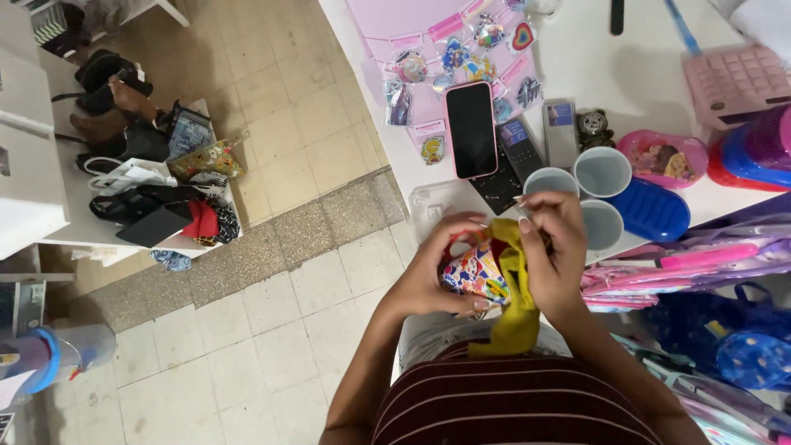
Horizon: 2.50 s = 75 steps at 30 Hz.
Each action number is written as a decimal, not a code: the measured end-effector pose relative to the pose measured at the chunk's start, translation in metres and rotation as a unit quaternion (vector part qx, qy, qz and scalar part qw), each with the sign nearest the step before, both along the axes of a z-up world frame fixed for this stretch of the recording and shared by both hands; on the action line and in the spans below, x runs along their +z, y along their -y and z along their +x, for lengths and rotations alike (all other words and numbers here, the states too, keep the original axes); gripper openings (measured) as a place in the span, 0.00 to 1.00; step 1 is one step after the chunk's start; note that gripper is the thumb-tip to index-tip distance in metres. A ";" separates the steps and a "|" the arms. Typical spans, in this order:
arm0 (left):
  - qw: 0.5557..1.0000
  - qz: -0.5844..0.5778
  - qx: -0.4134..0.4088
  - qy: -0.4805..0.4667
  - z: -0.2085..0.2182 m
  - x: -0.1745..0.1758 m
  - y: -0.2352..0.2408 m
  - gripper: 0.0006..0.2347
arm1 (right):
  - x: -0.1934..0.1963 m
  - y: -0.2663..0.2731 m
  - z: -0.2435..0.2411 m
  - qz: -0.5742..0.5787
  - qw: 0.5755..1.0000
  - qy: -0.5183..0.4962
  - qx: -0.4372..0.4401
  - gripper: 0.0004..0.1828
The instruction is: Cleaning a red plastic mug with a yellow cloth in a gift shop display area
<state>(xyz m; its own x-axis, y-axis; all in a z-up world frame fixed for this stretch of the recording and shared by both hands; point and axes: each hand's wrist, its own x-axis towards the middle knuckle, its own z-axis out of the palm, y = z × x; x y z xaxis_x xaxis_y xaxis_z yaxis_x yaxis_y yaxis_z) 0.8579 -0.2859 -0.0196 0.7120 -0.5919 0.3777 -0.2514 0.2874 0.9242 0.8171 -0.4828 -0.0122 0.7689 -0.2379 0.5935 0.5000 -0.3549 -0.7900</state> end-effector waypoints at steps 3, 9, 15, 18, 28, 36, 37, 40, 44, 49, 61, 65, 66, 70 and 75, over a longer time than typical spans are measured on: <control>0.995 -0.029 0.085 -0.042 0.002 -0.009 0.001 0.36 | 0.012 -0.001 -0.006 -0.054 0.996 -0.043 0.054 0.13; 0.997 -0.020 0.062 -0.033 0.002 0.019 -0.006 0.38 | 0.033 0.024 -0.014 -0.235 0.944 -0.025 0.230 0.37; 0.998 0.030 -0.002 0.049 0.001 0.057 0.008 0.38 | 0.041 0.022 -0.018 -0.338 0.904 -0.017 0.262 0.25; 0.998 0.035 0.020 0.054 -0.003 0.070 0.013 0.40 | 0.052 0.024 -0.022 -0.332 0.916 0.007 0.224 0.20; 0.923 -0.058 -0.051 -0.378 -0.020 0.001 0.030 0.30 | 0.059 0.036 -0.043 -0.426 0.881 0.142 0.147 0.08; 0.881 -0.046 -0.086 -0.464 -0.013 -0.018 0.008 0.21 | 0.084 0.060 -0.049 -0.607 0.775 0.003 0.173 0.42; 0.880 -0.049 -0.084 -0.465 -0.013 -0.018 0.006 0.21 | 0.085 0.062 -0.049 -0.608 0.774 0.003 0.177 0.42; 0.884 -0.033 -0.080 -0.459 -0.011 -0.015 0.004 0.23 | 0.089 0.066 -0.053 -0.576 0.801 -0.036 0.161 0.47; 0.909 -0.067 -0.041 -0.410 -0.012 -0.028 0.008 0.25 | 0.043 0.069 -0.060 -0.445 0.878 -0.028 0.173 0.32; 0.975 -0.066 0.070 -0.199 -0.023 0.016 0.020 0.33 | -0.053 0.035 -0.038 -0.263 0.964 -0.020 -0.036 0.22; 0.927 -0.193 0.139 -0.290 -0.007 -0.067 0.018 0.27 | 0.007 0.032 -0.050 -0.075 0.967 -0.109 0.219 0.28; 0.938 -0.084 0.049 -0.332 -0.015 -0.081 0.008 0.24 | 0.009 0.035 -0.043 -0.226 0.952 0.060 0.199 0.16; 0.935 -0.009 -0.003 -0.356 -0.016 -0.086 0.003 0.21 | 0.015 0.034 -0.042 -0.296 0.933 0.115 0.170 0.24; 0.923 0.104 -0.109 -0.354 -0.011 0.013 -0.003 0.25 | 0.002 0.034 -0.051 -0.323 0.923 0.105 0.180 0.25; 0.981 0.036 0.050 -0.184 -0.023 0.023 0.006 0.27 | 0.049 0.023 -0.034 -0.277 0.923 -0.008 0.267 0.16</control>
